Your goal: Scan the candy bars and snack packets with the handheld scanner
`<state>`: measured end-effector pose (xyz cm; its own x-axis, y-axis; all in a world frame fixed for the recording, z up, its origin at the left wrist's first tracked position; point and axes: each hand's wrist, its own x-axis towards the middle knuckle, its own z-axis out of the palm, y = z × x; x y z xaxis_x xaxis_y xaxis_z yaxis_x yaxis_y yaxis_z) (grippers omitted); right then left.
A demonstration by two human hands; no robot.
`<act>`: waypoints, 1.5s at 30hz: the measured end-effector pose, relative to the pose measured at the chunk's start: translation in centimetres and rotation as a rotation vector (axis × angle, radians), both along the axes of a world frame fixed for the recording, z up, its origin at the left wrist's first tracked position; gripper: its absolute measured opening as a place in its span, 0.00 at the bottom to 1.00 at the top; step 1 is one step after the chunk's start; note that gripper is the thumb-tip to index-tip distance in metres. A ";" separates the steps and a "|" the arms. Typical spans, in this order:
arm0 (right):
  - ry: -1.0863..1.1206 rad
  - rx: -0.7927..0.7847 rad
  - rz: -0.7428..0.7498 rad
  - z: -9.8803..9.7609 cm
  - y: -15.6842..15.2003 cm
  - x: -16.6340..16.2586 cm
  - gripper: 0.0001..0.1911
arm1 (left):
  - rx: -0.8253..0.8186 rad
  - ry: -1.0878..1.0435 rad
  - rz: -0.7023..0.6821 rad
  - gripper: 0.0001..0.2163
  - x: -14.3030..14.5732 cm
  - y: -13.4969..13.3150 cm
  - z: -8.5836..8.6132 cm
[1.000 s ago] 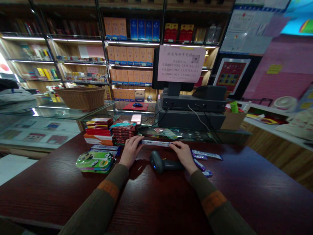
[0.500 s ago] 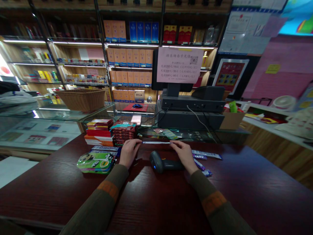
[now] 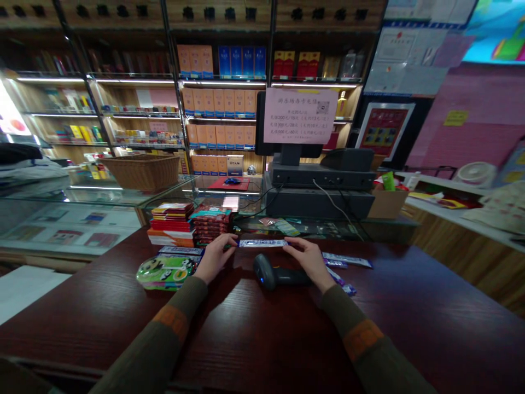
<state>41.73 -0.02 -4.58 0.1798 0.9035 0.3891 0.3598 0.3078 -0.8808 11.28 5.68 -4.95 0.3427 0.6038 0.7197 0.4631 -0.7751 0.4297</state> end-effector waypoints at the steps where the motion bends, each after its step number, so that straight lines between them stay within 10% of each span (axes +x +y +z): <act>1: -0.007 -0.005 0.008 0.1 -0.1 -0.2 0.21 | -0.018 -0.004 -0.001 0.03 -0.3 -0.1 0.1; 31: -0.814 0.216 -0.035 5.5 -0.8 -11.2 0.14 | 0.080 0.315 0.267 0.15 -11.4 -2.7 4.6; 45: -0.923 0.141 0.014 4.4 0.9 -18.6 0.13 | -0.069 0.310 0.360 0.15 -17.9 -1.6 3.8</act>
<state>23.10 0.84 -0.22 -0.2660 0.8365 0.4790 0.8940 0.4000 -0.2020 -6.66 4.05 -1.14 0.2953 0.7662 0.5707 0.8112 -0.5167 0.2739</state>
